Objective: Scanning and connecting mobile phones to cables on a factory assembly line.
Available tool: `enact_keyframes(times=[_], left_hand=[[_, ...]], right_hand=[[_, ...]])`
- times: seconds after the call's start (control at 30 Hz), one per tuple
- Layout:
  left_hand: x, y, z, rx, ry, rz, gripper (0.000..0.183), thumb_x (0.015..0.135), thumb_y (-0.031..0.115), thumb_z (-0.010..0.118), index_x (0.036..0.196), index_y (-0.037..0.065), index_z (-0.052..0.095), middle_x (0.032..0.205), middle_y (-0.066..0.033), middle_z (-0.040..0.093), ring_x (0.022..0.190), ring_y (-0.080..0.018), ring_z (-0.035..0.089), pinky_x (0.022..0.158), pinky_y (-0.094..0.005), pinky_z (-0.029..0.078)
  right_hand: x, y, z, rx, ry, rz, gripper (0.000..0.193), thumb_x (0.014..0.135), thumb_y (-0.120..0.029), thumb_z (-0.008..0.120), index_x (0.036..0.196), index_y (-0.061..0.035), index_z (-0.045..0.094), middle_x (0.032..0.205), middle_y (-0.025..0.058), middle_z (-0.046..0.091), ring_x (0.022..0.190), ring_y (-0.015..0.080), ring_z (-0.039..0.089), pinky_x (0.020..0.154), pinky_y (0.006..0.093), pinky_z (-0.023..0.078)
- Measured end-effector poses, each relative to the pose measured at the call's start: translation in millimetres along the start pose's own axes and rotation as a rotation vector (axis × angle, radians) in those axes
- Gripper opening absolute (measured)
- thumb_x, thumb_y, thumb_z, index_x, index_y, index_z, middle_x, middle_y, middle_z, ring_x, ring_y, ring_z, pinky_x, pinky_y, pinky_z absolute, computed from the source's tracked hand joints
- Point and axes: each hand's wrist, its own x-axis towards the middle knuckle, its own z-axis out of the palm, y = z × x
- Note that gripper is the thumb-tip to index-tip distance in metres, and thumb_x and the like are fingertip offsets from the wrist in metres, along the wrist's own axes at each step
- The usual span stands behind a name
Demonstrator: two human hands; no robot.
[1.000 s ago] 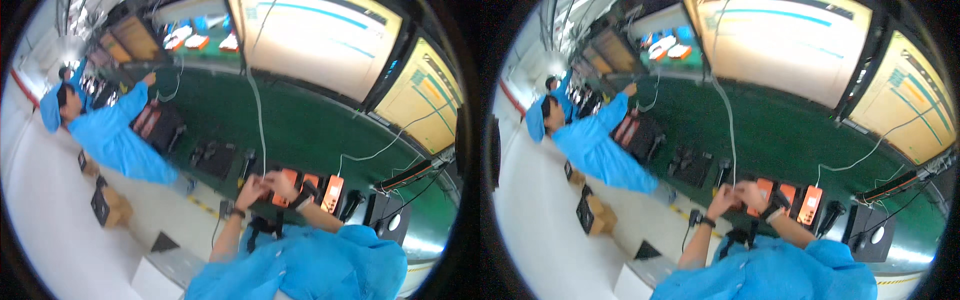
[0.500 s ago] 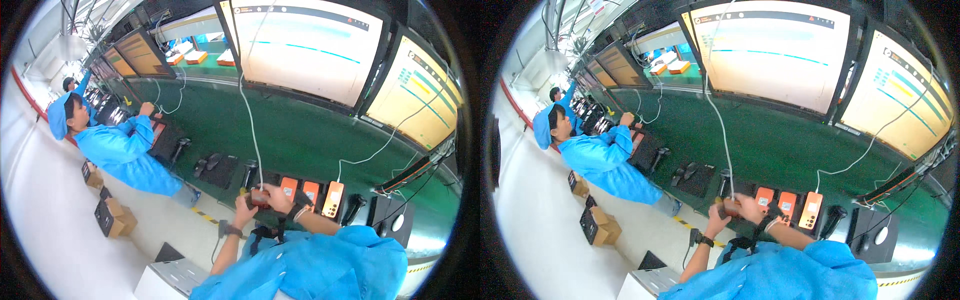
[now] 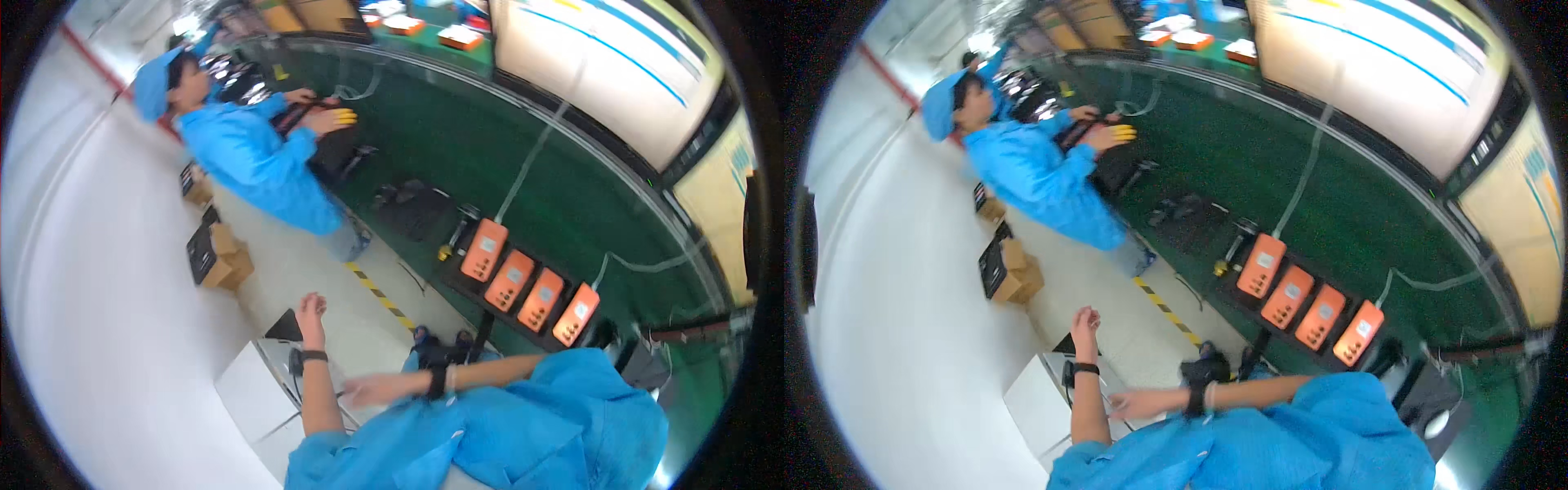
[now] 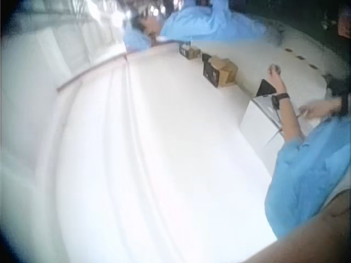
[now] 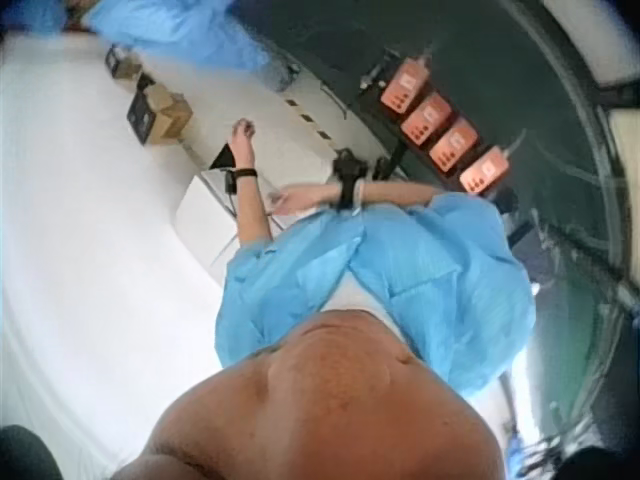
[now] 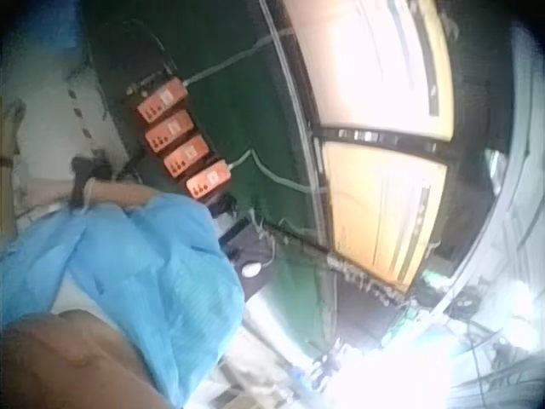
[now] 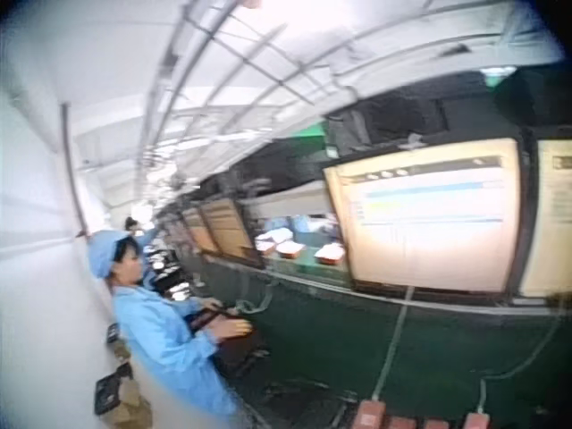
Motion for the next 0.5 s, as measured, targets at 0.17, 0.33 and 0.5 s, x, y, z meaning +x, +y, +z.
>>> enact_keyframes(times=[0.17, 0.33, 0.5], left_hand=[[29, 20, -91, -0.268, 0.335, -0.022, 0.025, 0.093, 0.02, 0.061, 0.111, 0.002, 0.062, 0.093, -0.0065, 0.066, 0.081, -0.0148, 0.063, 0.071, -0.0279, 0.049], [29, 7, -183, -0.256, 0.449, -0.017, 0.019, 0.093, 0.021, 0.062, 0.104, 0.005, 0.063, 0.086, -0.0048, 0.066, 0.075, -0.0136, 0.062, 0.066, -0.0277, 0.049], [26, -35, -274, -0.194, 0.5, -0.073, 0.016, 0.094, 0.02, 0.06, 0.082, 0.009, 0.062, 0.073, -0.0021, 0.063, 0.065, -0.0136, 0.06, 0.058, -0.0289, 0.047]], right_hand=[[41, -74, 54, 0.728, -0.227, 0.469, 0.06, 0.101, -0.032, 0.055, 0.146, 0.0031, 0.038, 0.135, 0.0102, 0.057, 0.112, 0.0148, 0.059, 0.093, 0.0307, 0.049], [68, -88, 85, 0.939, -0.187, 0.773, 0.03, 0.1, -0.027, 0.056, 0.115, -0.0011, 0.059, 0.091, -0.001, 0.057, 0.075, 0.0099, 0.051, 0.069, 0.025, 0.042], [115, -80, 127, 0.815, -0.176, 0.699, 0.029, 0.097, -0.028, 0.057, 0.098, -0.0007, 0.065, 0.078, -0.0006, 0.056, 0.065, 0.009, 0.047, 0.056, 0.028, 0.038]])
